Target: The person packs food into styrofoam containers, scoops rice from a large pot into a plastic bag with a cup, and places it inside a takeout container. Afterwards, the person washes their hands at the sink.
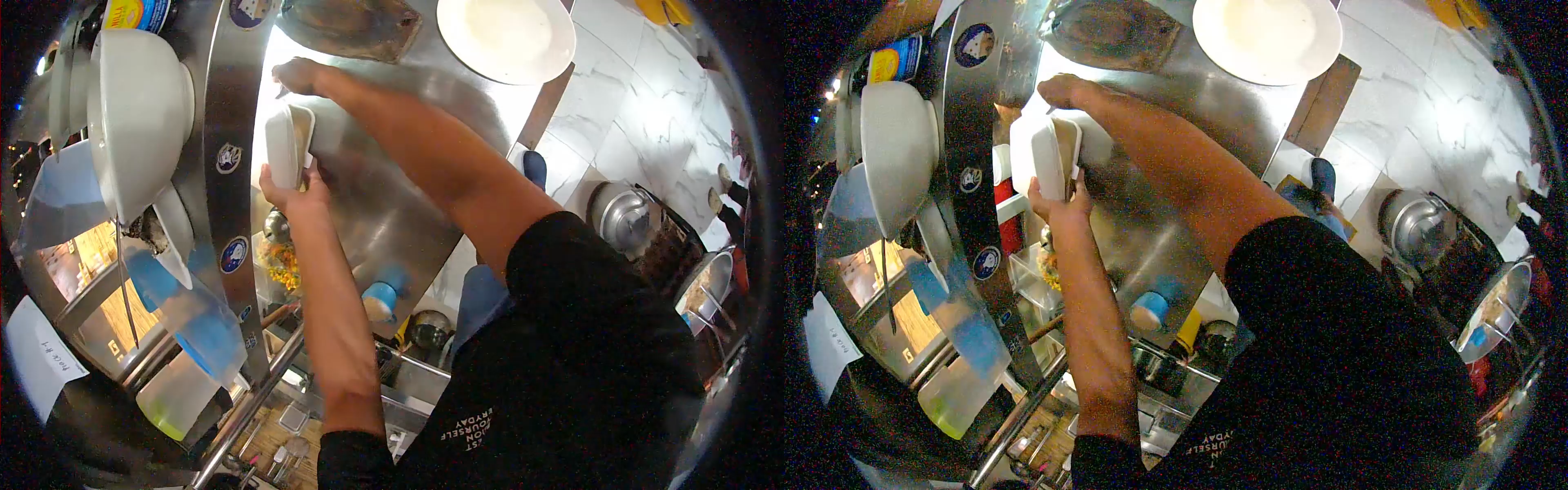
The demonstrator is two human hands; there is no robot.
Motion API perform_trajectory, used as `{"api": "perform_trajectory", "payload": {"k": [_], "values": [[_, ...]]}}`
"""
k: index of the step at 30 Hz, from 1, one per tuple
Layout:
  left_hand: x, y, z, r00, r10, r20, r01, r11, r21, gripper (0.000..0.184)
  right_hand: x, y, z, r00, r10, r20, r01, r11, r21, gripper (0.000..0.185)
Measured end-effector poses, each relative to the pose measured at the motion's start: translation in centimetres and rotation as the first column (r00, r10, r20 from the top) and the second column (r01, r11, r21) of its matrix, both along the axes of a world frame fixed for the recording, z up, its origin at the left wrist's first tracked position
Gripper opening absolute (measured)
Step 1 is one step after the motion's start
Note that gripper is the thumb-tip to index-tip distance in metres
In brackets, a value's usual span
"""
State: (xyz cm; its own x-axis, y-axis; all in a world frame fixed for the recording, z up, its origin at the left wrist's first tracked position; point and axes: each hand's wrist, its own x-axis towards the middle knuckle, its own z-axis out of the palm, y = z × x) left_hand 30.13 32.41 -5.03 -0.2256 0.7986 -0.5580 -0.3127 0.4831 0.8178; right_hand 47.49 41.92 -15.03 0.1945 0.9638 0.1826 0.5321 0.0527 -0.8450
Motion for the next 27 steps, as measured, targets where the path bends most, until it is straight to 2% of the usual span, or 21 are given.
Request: {"api": "perform_trajectory", "payload": {"k": [1, 2, 5, 6, 8, 9, 10, 12, 14, 15, 17, 19, 20, 21, 23, 24, 25, 26, 27], "values": [[0.1, 0.4, -0.1, 1.000, 0.003, -0.020, -0.002, 1.000, 0.009, 0.061, 0.1, 0.2, 0.1, 0.999, 0.030, -0.010, -0.031, 0.999, -0.027, 0.026], [0.1, 0.9, -0.3, 0.999, -0.009, 0.032, 0.009, 1.000, 0.018, 0.062, 0.4, 0.3, 0.3, 0.998, 0.059, -0.020, -0.060, 0.997, -0.052, 0.026], [0.1, 1.6, -0.4, 0.998, -0.051, 0.046, 0.050, 0.998, 0.023, 0.062, 0.4, 0.3, 0.2, 0.979, 0.102, -0.175, -0.122, 0.987, -0.105, 0.026], [0.0, 1.8, -0.4, 0.995, -0.093, 0.042, 0.092, 0.995, 0.028, 0.060, 0.3, 0.8, 0.2, 0.936, 0.080, -0.344, -0.165, 0.960, -0.226, 0.024], [0.0, 2.0, -0.2, 0.984, -0.177, 0.035, 0.175, 0.984, 0.040, 0.057, 0.6, 0.4, 0.4, 0.983, 0.132, -0.128, -0.149, 0.980, -0.134, 0.024], [0.0, 2.2, -0.1, 0.986, -0.164, 0.039, 0.163, 0.986, 0.023, 0.057, 0.8, 0.2, 0.6, 0.989, 0.146, -0.014, -0.147, 0.985, -0.087, 0.024], [0.0, 2.3, 0.0, 0.988, -0.151, 0.043, 0.151, 0.989, 0.006, 0.058, 1.0, -0.2, 1.1, 0.991, 0.132, -0.034, -0.135, 0.985, -0.109, 0.022], [0.4, 2.0, 0.5, 0.989, -0.151, 0.007, 0.150, 0.989, 0.003, 0.059, -0.5, 4.0, -4.7, 0.994, 0.104, 0.014, -0.103, 0.992, -0.070, 0.020], [0.8, 1.2, 1.0, 0.982, -0.174, -0.071, 0.177, 0.984, 0.032, 0.061, 0.0, 1.5, -2.9, 0.989, -0.041, 0.140, 0.039, 0.999, 0.012, 0.022], [0.8, 1.2, 1.3, 0.984, -0.173, -0.040, 0.174, 0.985, 0.014, 0.060, 0.3, 0.1, -1.9, 0.973, -0.120, 0.196, 0.111, 0.992, 0.054, 0.024], [0.0, 1.8, 1.1, 0.986, -0.167, 0.028, 0.167, 0.986, -0.025, 0.058, 1.4, -4.5, 0.8, 0.898, -0.185, 0.400, 0.073, 0.958, 0.279, 0.022], [-0.8, 2.2, 0.1, 0.973, -0.232, 0.000, 0.232, 0.973, 0.014, 0.064, 1.6, -8.9, 3.9, 0.975, -0.161, 0.151, 0.160, 0.987, 0.021, 0.023], [-1.1, 2.4, -0.3, 0.965, -0.263, -0.013, 0.263, 0.964, 0.033, 0.067, 1.1, -11.4, 4.2, 0.973, -0.232, -0.001, 0.231, 0.970, 0.071, 0.023], [-0.9, 2.4, -0.2, 0.972, -0.236, 0.024, 0.235, 0.972, 0.032, 0.067, 0.4, -13.9, 4.0, 0.944, -0.290, -0.156, 0.309, 0.945, 0.110, 0.023], [-0.5, 2.6, -0.2, 0.978, -0.182, 0.099, 0.180, 0.983, 0.027, 0.067, -1.1, -19.6, 4.2, 0.894, -0.294, -0.337, 0.339, 0.937, 0.083, 0.023], [-1.2, 3.5, -1.2, 0.975, -0.222, 0.005, 0.222, 0.974, 0.044, 0.068, -1.7, -23.1, 5.6, 0.787, -0.277, -0.551, 0.306, 0.951, -0.041, 0.023], [-1.9, 4.3, -2.3, 0.962, -0.257, -0.091, 0.262, 0.963, 0.056, 0.069, -2.4, -25.7, 6.3, 0.730, -0.279, -0.624, 0.283, 0.954, -0.096, 0.024], [-1.3, 4.2, -1.8, 0.982, -0.187, 0.012, 0.186, 0.982, 0.040, 0.070, -3.0, -28.4, 6.9, 0.664, -0.289, -0.690, 0.260, 0.954, -0.150, 0.026], [-0.8, 4.1, -1.3, 0.987, -0.113, 0.110, 0.112, 0.994, 0.013, 0.070, -3.7, -30.3, 6.4, 0.694, -0.309, -0.650, 0.278, 0.948, -0.154, 0.027]]}}
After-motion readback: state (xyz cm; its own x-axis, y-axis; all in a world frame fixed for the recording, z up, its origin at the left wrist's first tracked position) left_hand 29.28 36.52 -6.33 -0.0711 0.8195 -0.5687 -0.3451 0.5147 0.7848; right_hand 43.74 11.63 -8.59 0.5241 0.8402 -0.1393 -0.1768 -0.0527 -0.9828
